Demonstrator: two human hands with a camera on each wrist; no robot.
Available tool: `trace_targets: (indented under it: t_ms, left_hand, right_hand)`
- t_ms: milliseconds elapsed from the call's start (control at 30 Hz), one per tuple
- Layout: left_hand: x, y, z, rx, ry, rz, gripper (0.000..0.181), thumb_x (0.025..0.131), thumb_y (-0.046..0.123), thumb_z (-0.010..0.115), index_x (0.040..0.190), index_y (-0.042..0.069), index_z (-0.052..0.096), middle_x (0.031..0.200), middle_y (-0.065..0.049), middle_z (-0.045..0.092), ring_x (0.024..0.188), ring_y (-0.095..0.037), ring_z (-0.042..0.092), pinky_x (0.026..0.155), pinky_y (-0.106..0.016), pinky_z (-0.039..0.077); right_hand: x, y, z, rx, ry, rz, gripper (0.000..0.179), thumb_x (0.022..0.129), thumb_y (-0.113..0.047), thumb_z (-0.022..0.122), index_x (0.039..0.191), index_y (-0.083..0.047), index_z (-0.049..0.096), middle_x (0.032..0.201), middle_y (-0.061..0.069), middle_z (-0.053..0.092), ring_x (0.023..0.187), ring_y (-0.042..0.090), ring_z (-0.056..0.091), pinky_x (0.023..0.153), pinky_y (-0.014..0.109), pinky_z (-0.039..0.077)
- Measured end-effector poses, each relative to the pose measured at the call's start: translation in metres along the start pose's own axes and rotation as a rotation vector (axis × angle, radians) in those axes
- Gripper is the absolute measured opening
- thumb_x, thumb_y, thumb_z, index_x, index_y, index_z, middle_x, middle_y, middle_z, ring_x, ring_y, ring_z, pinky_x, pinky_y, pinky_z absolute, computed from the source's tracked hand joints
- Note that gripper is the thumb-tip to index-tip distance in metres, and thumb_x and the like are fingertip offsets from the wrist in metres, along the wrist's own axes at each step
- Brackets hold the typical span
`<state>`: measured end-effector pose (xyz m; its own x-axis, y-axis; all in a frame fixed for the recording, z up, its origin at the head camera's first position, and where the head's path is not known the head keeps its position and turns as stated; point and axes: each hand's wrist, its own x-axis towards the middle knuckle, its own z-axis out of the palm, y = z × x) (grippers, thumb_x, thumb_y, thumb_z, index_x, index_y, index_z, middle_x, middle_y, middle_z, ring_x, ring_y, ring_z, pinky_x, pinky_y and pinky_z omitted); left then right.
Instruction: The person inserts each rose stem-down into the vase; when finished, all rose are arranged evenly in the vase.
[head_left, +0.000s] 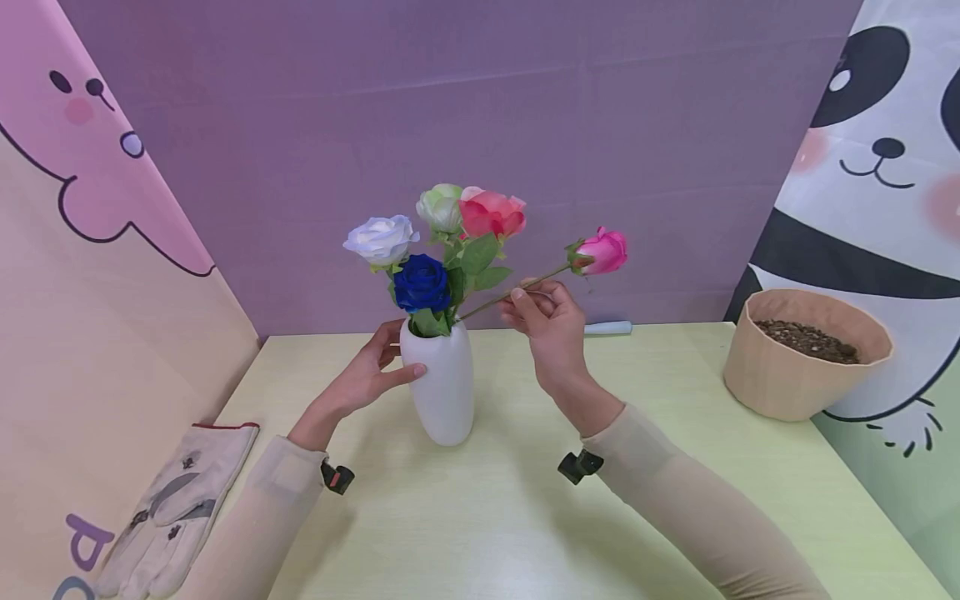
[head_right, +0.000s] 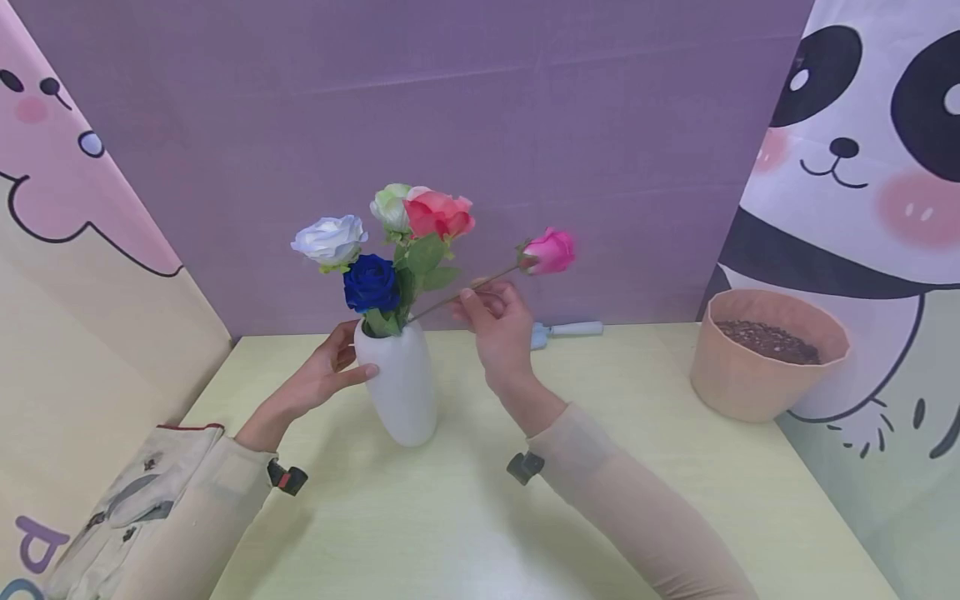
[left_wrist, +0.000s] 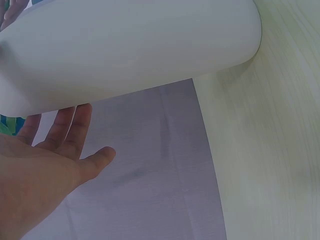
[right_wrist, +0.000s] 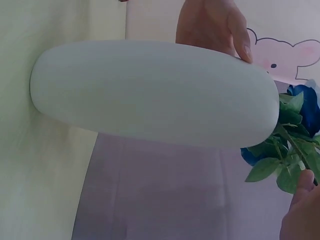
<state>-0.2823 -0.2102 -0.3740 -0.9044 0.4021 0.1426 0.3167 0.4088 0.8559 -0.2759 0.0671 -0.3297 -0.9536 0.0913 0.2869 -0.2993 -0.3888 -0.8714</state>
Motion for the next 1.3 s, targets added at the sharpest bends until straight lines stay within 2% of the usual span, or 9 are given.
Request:
trace_targets:
  t_ms: [133, 400, 767, 1033, 1300]
  left_hand:
    - [-0.001, 0.001, -0.001, 0.002, -0.002, 0.01, 0.079, 0.093, 0.03, 0.07, 0.154, 0.012, 0.023, 0.148, -0.015, 0.042, 0.137, -0.039, 0.047, 0.12, -0.064, 0.023]
    - [-0.002, 0.001, -0.001, -0.012, -0.013, -0.002, 0.08, 0.093, 0.031, 0.07, 0.155, 0.011, 0.022, 0.151, -0.015, 0.04, 0.139, -0.039, 0.045, 0.118, -0.063, 0.029]
    - [-0.002, 0.003, -0.002, -0.013, -0.016, -0.008, 0.081, 0.094, 0.031, 0.07, 0.155, 0.011, 0.021, 0.151, -0.016, 0.04, 0.139, -0.039, 0.045, 0.119, -0.064, 0.028]
    - [-0.002, 0.001, -0.002, -0.012, -0.011, -0.009, 0.081, 0.093, 0.031, 0.07, 0.155, 0.012, 0.022, 0.151, -0.014, 0.04, 0.139, -0.039, 0.045, 0.118, -0.064, 0.029]
    - [-0.002, 0.0, -0.001, 0.0, -0.016, -0.007, 0.08, 0.094, 0.032, 0.07, 0.155, 0.013, 0.021, 0.151, -0.014, 0.04, 0.139, -0.039, 0.045, 0.118, -0.064, 0.029]
  right_hand:
    - [-0.003, 0.001, 0.006, 0.004, -0.013, 0.025, 0.015, 0.095, -0.011, 0.067, 0.107, -0.009, 0.059, 0.086, -0.002, 0.072, 0.08, 0.01, 0.074, 0.083, 0.03, 0.062]
    - [-0.003, -0.001, 0.015, 0.025, -0.013, 0.051, 0.01, 0.095, -0.006, 0.065, 0.101, -0.012, 0.06, 0.086, -0.005, 0.073, 0.08, 0.01, 0.074, 0.076, 0.025, 0.062]
    - [-0.002, 0.0, 0.015, 0.046, -0.012, 0.084, 0.006, 0.096, -0.014, 0.067, 0.099, -0.014, 0.062, 0.09, -0.002, 0.07, 0.084, 0.01, 0.074, 0.078, 0.028, 0.062]
    - [-0.006, 0.004, 0.016, 0.097, -0.007, 0.024, 0.006, 0.095, -0.011, 0.067, 0.096, -0.013, 0.062, 0.086, -0.004, 0.072, 0.08, 0.01, 0.074, 0.072, 0.026, 0.061]
    - [-0.002, 0.004, 0.016, 0.011, -0.015, -0.044, 0.008, 0.094, -0.01, 0.069, 0.096, -0.013, 0.062, 0.086, -0.005, 0.072, 0.079, 0.01, 0.074, 0.07, 0.026, 0.062]
